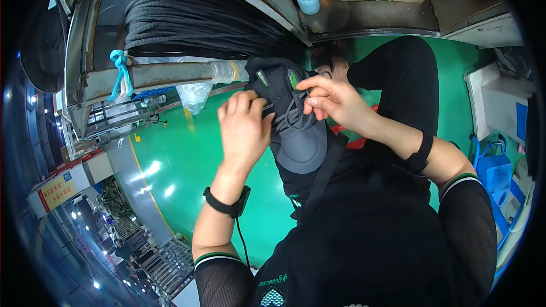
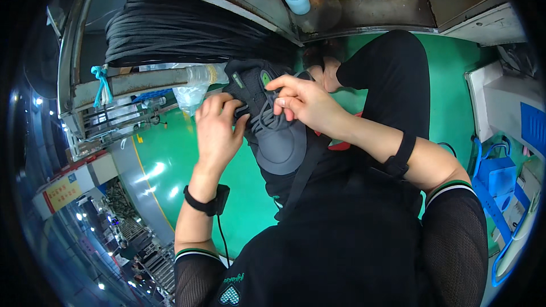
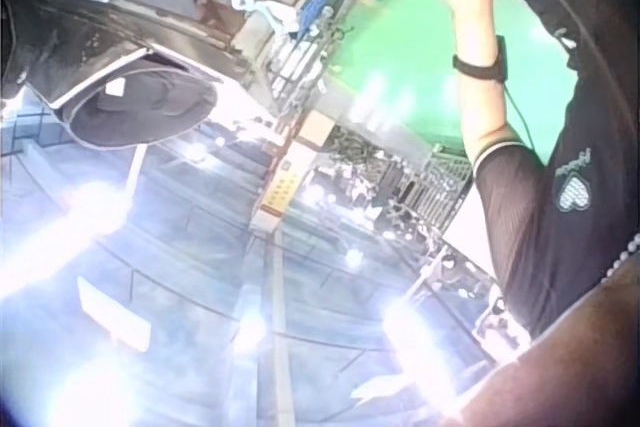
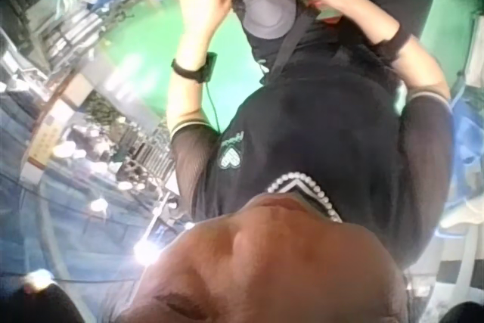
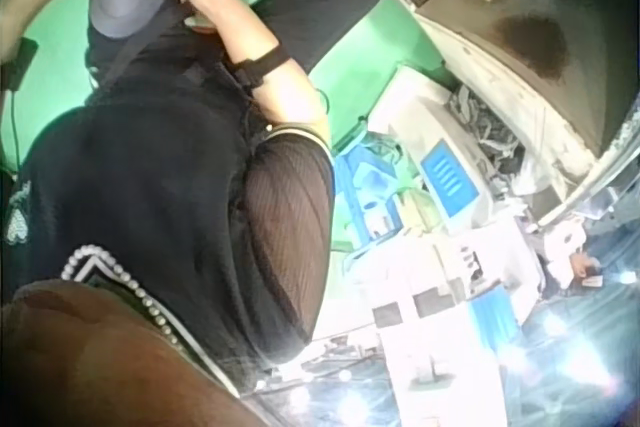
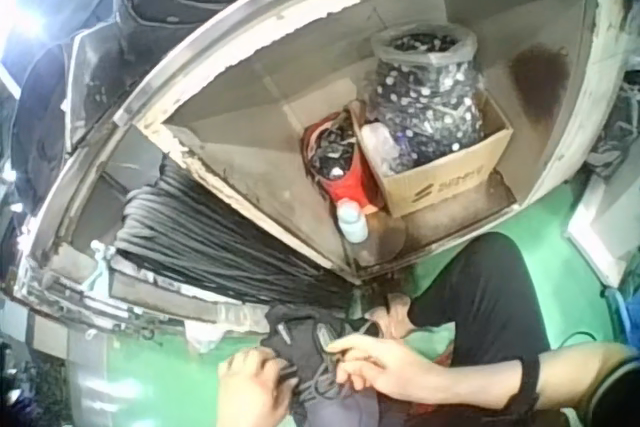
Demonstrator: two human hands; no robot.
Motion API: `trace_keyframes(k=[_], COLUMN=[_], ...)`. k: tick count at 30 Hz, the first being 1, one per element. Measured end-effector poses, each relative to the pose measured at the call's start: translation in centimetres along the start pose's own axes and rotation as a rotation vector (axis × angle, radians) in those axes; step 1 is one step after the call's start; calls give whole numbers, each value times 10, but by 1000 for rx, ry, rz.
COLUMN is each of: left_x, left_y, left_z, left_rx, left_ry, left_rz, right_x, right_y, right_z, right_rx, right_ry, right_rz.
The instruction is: Lacing a pair of black athletic shoes in a shoe manufacturing facility.
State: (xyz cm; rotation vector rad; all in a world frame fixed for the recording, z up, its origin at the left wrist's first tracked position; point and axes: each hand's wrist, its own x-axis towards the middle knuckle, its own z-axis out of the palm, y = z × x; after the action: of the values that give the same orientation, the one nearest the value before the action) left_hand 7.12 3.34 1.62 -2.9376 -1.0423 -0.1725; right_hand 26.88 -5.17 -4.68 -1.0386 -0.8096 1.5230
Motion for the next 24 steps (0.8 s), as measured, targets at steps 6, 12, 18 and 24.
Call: trace_keyframes(k=[6, 12, 18, 24], left_x=[3, 7, -5, -9], left_y=[-3, 7, 5, 12], left_z=[27, 5, 9, 38], left_rx=[-84, 243, 103, 51], left_ry=[0, -199, 7, 156], left_rz=[92, 175, 35, -67], right_x=[9, 11, 5, 12], right_y=[7, 15, 17, 24], right_z=[6, 6, -3, 11], right_rx=[-46, -138, -130, -79], right_ry=[-54, -3, 16, 47], right_rz=[87, -44, -52, -30])
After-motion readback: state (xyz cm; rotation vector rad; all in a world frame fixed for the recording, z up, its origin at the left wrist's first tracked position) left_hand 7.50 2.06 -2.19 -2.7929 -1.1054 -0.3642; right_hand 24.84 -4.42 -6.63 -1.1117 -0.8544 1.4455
